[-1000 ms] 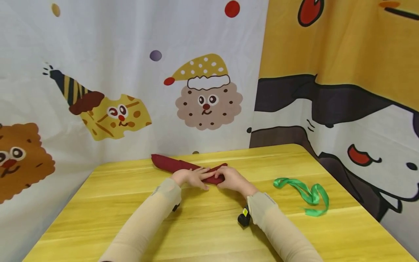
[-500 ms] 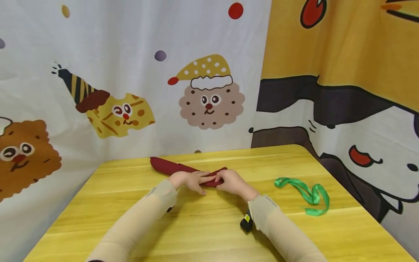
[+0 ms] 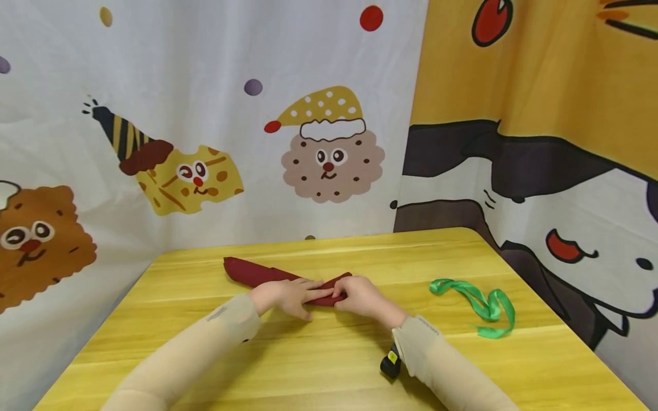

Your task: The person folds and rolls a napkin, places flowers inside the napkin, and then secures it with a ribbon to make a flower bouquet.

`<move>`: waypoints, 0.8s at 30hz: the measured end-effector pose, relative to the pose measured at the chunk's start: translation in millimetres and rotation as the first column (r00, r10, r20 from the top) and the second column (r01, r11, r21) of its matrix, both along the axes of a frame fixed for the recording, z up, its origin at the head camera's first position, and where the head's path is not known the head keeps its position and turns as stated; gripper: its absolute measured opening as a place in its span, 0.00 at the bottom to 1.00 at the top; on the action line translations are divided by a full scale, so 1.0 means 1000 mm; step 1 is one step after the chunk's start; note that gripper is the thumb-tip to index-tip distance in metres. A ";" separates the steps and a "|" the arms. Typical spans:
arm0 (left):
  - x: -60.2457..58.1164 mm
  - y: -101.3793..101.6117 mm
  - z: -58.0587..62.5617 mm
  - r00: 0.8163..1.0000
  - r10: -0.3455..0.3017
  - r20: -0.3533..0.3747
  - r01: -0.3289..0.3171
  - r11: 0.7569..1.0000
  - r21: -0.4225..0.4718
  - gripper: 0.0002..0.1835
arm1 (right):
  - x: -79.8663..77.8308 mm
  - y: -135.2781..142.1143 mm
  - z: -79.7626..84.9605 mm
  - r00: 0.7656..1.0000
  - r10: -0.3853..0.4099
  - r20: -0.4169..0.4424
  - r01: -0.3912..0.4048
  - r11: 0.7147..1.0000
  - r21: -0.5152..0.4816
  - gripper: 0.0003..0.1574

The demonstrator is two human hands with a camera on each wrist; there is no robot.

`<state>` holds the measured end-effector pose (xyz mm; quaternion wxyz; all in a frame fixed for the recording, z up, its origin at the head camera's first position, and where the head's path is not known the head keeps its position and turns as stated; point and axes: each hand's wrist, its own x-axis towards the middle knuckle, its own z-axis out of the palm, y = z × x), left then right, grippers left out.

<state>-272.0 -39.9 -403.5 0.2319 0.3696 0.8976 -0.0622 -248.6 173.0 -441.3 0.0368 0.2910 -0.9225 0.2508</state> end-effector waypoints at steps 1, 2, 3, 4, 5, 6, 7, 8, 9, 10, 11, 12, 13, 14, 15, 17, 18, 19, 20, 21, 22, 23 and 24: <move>0.002 -0.001 0.000 1.000 -0.004 -0.006 0.004 1.000 -0.002 0.40 | 0.001 0.000 0.000 1.000 0.004 -0.006 -0.004 1.000 0.000 0.09; 0.003 -0.002 -0.001 1.000 -0.004 -0.010 0.004 1.000 -0.001 0.40 | 0.003 -0.001 0.000 1.000 0.006 -0.009 -0.006 1.000 -0.001 0.09; 0.004 -0.003 -0.001 1.000 -0.004 -0.016 0.004 1.000 0.002 0.40 | 0.004 -0.001 0.000 1.000 0.008 -0.012 -0.008 1.000 -0.003 0.09; 0.004 -0.004 -0.002 1.000 -0.003 -0.022 0.003 1.000 0.008 0.40 | 0.005 -0.001 0.000 1.000 0.009 -0.012 -0.009 1.000 -0.005 0.09; 0.004 -0.005 -0.003 0.999 -0.007 -0.032 0.007 1.000 0.015 0.39 | 0.005 -0.002 0.000 1.000 0.010 -0.008 -0.010 1.000 -0.011 0.08; 0.005 -0.006 -0.003 0.999 -0.010 -0.043 0.011 1.000 0.026 0.39 | 0.006 -0.002 0.000 1.000 0.012 -0.003 -0.012 1.000 -0.019 0.08; 0.004 -0.007 -0.004 0.998 -0.014 -0.056 0.016 0.999 0.040 0.38 | 0.007 -0.002 0.000 1.000 0.009 0.005 -0.009 1.000 -0.023 0.08; 0.004 -0.008 -0.006 0.997 -0.019 -0.070 0.023 0.998 0.054 0.38 | 0.008 -0.002 0.000 1.000 0.007 0.010 -0.006 1.000 -0.027 0.08; 0.004 -0.009 -0.007 0.996 -0.024 -0.084 0.030 0.997 0.071 0.37 | 0.009 -0.002 0.000 1.000 0.005 0.017 -0.005 0.999 -0.032 0.08; 0.004 -0.010 -0.008 0.994 -0.031 -0.101 0.040 0.995 0.088 0.37 | 0.009 -0.002 0.000 1.000 0.003 0.023 -0.002 0.999 -0.034 0.08; 0.005 -0.012 -0.010 0.992 -0.041 -0.117 0.053 0.993 0.103 0.36 | 0.010 -0.002 -0.001 1.000 -0.001 0.030 0.002 0.999 -0.035 0.08; 0.005 -0.013 -0.011 0.990 -0.048 -0.133 0.064 0.991 0.121 0.35 | 0.010 -0.002 -0.001 0.999 -0.004 0.034 0.005 0.999 -0.037 0.08; 0.005 -0.015 -0.012 0.988 -0.054 -0.147 0.075 0.987 0.139 0.35 | 0.011 -0.003 -0.001 0.999 -0.007 0.037 0.008 0.999 -0.040 0.08; 0.006 -0.016 -0.013 0.985 -0.060 -0.162 0.086 0.984 0.158 0.34 | 0.012 -0.002 -0.001 0.999 -0.008 0.041 0.010 0.999 -0.043 0.08; 0.006 -0.017 -0.013 0.982 -0.065 -0.176 0.096 0.980 0.173 0.34 | 0.012 -0.002 -0.001 0.999 -0.009 0.048 0.012 0.999 -0.051 0.08; 0.006 -0.018 -0.013 0.978 -0.071 -0.198 0.112 0.973 0.203 0.32 | 0.013 -0.002 -0.002 0.998 -0.008 0.060 0.012 0.997 -0.075 0.08; 0.006 -0.019 -0.013 0.977 -0.072 -0.202 0.117 0.968 0.221 0.31 | 0.013 -0.002 -0.002 0.997 -0.006 0.071 0.012 0.996 -0.093 0.08; 0.006 -0.019 -0.012 0.977 -0.073 -0.202 0.121 0.965 0.234 0.29 | 0.013 -0.002 -0.002 0.996 -0.001 0.090 0.012 0.993 -0.119 0.08; 0.005 -0.019 -0.010 0.977 -0.075 -0.198 0.123 0.961 0.246 0.27 | 0.014 -0.001 -0.002 0.993 0.007 0.120 0.011 0.989 -0.150 0.07; 0.005 -0.019 -0.008 0.978 -0.080 -0.193 0.128 0.959 0.253 0.25 | 0.014 0.000 -0.002 0.988 0.018 0.154 0.011 0.982 -0.187 0.06; 0.003 -0.018 -0.006 0.979 -0.086 -0.183 0.133 0.956 0.262 0.22 | 0.014 0.000 -0.003 0.981 0.033 0.192 0.012 0.973 -0.229 0.06; 0.002 -0.017 -0.004 0.981 -0.093 -0.169 0.137 0.953 0.269 0.19 | 0.014 0.001 -0.003 0.971 0.052 0.233 0.014 0.962 -0.272 0.05; 0.000 -0.016 -0.002 0.983 -0.100 -0.154 0.140 0.951 0.276 0.15 | 0.014 0.001 -0.003 0.959 0.068 0.276 0.023 0.950 -0.312 0.04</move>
